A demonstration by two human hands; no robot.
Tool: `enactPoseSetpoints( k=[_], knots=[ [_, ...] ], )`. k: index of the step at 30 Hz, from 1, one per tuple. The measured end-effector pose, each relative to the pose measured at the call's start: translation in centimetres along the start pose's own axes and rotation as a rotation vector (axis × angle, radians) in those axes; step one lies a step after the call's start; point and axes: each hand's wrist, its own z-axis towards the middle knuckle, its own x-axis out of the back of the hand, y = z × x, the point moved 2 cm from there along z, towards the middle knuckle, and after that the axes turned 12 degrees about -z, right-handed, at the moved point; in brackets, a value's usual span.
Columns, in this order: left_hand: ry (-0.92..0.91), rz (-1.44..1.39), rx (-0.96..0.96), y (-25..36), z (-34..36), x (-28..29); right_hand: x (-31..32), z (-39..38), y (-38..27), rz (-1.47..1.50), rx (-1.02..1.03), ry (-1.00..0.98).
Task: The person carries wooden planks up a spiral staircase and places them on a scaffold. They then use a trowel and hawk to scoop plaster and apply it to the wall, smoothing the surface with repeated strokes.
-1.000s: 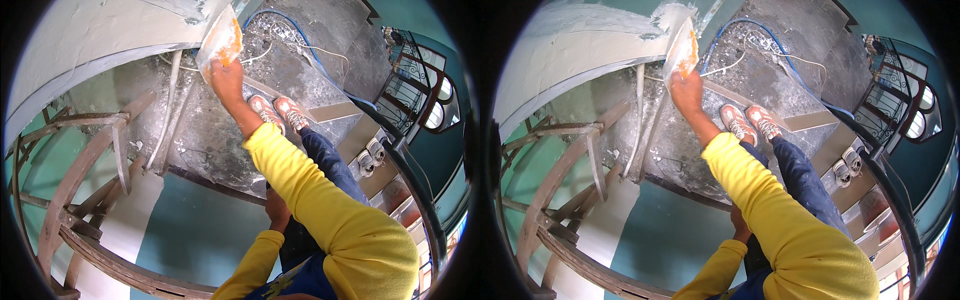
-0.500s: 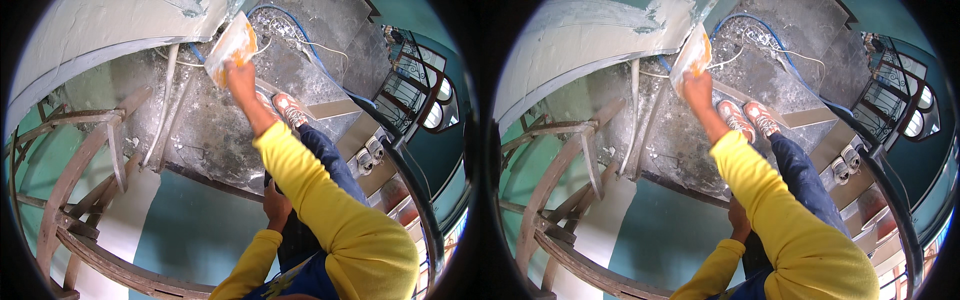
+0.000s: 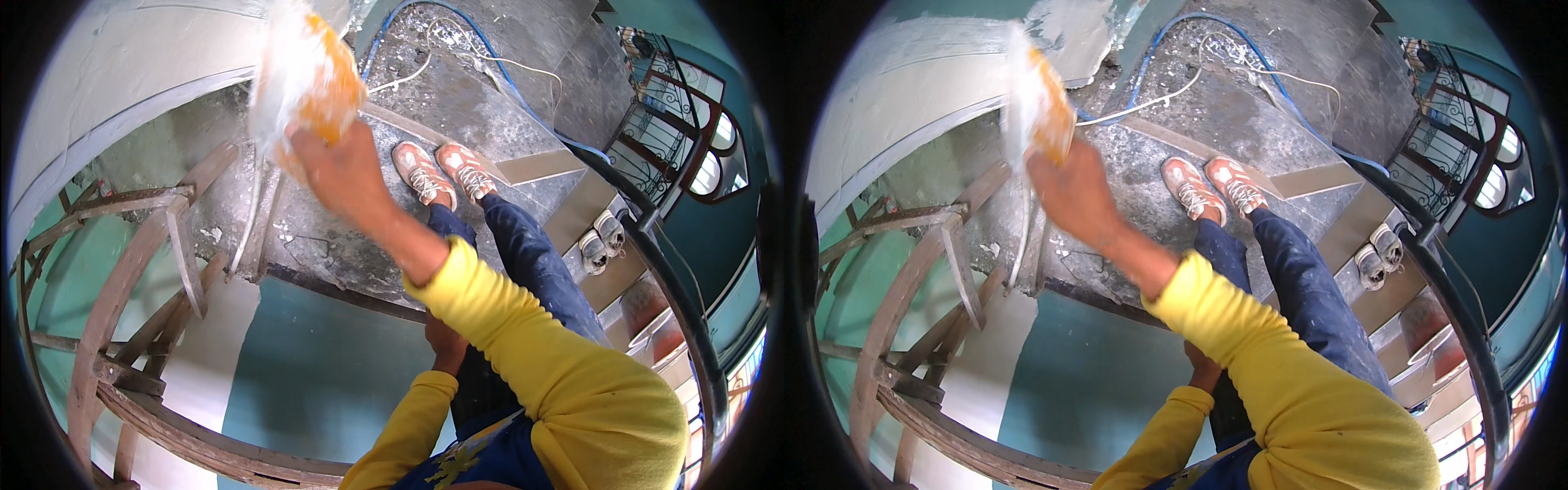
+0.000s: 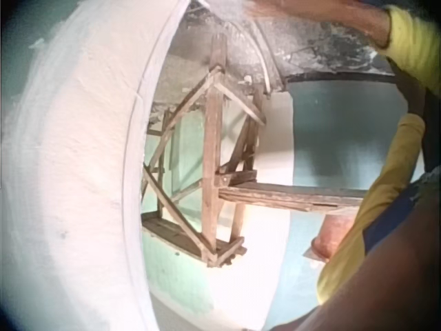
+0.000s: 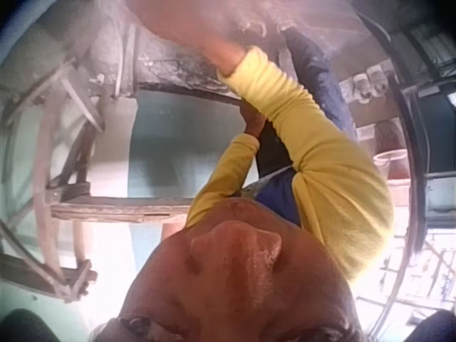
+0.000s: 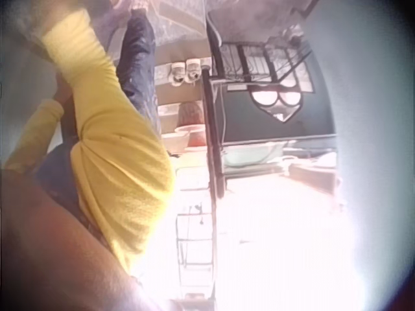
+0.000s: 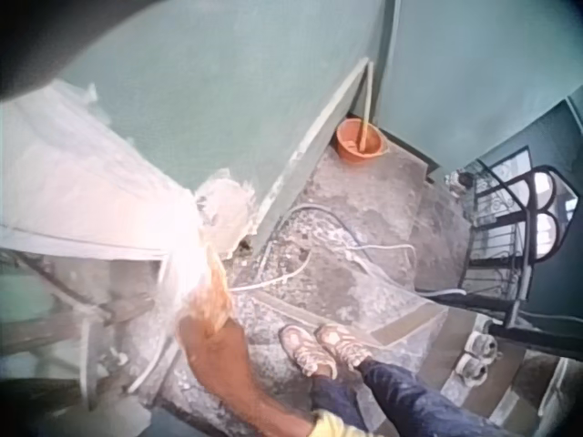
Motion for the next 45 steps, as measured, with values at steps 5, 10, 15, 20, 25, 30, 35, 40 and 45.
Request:
enactPoseSetpoints(
  k=[5,10,15,20,25,30,35,40,45],
  knots=[
    [-0.085,0.175,0.270,4.1,0.9,1.1,3.7,0.2,5.3,0.051,-0.229,0.070],
    [-0.032,0.174,0.334,8.2,2.0,1.9,4.4,10.2,13.1,0.047,-0.211,0.152],
    [-0.014,0.172,0.299,7.8,1.9,1.7,3.1,13.9,13.9,0.215,-0.224,0.110],
    [-0.017,0.150,0.334,7.7,2.1,1.6,2.6,11.4,8.6,0.129,-0.279,0.041],
    [0.000,-0.029,0.256,3.5,0.6,0.6,1.9,4.0,-0.9,-0.016,-0.225,-0.045],
    [0.021,-0.189,0.013,-2.4,-1.2,-1.3,0.4,-3.3,-4.8,-0.041,0.039,-0.136],
    [0.138,-0.249,-0.043,-2.0,-0.7,-1.6,2.0,-5.5,-2.3,0.130,0.040,-0.050],
    [-0.043,0.204,0.159,4.1,1.1,0.3,5.1,-0.5,6.0,0.432,-0.272,0.051],
    [-0.114,0.136,0.288,6.3,1.4,1.2,2.8,2.2,8.7,0.185,-0.164,0.189]
  ],
)
